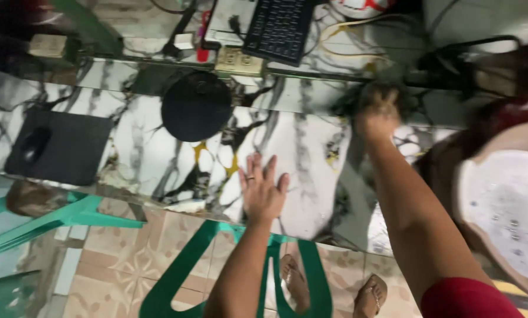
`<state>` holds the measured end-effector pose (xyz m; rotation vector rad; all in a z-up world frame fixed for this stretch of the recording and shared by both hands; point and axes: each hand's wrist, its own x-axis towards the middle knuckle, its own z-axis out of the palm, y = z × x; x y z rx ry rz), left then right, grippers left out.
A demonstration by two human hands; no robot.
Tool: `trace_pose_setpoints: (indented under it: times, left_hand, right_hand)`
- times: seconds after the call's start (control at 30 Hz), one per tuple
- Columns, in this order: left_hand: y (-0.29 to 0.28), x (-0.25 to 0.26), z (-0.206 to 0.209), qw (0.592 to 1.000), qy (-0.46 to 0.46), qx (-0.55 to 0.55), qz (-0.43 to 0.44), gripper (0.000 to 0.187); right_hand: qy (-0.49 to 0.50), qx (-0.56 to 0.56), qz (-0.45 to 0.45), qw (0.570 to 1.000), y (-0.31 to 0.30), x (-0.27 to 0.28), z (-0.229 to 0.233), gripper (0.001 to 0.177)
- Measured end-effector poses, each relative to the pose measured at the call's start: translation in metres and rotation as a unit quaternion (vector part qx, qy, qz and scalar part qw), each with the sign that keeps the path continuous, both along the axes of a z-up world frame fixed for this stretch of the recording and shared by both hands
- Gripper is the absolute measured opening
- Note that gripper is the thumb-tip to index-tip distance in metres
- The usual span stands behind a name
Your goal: The person wipes a glass tabletop with a wet cloth, moving around items like a basin, laptop, and mouse. They also wipe a green plastic chair and a black cap before placing the cap on a shelf.
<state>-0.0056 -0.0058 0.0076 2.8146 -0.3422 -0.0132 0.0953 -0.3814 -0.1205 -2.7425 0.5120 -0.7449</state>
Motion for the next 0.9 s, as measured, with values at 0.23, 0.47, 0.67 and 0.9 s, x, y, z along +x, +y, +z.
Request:
trace_pose_setpoints:
  times: [0.23,0.47,0.67,0.9]
  left_hand:
    - [0.012,0.002,-0.003,0.998,0.013,-0.065,0.006,0.072]
    - [0.022,-0.017,-0.019,0.98,-0.073,-0.176,0.049,0.07]
    - [0.016,-0.058,-0.013,0.986,-0.095,-0.043,0.133,0.069]
    - [0.007,-0.06,-0.016,0.979,-0.096,-0.01,0.179,0.072]
  right_hand:
    - [0.038,-0.052,0.244,0.968,0.227,0.03,0.074,0.03]
    - [0.022,0.083,0.474,0.876,0.201,-0.069,0.143,0.036]
    - [0.031,-0.047,0.159,0.986,0.087,-0.107,0.117,0.046]
    - [0.051,0.006,0.138,0.989,0.065,-0.02,0.1,0.051]
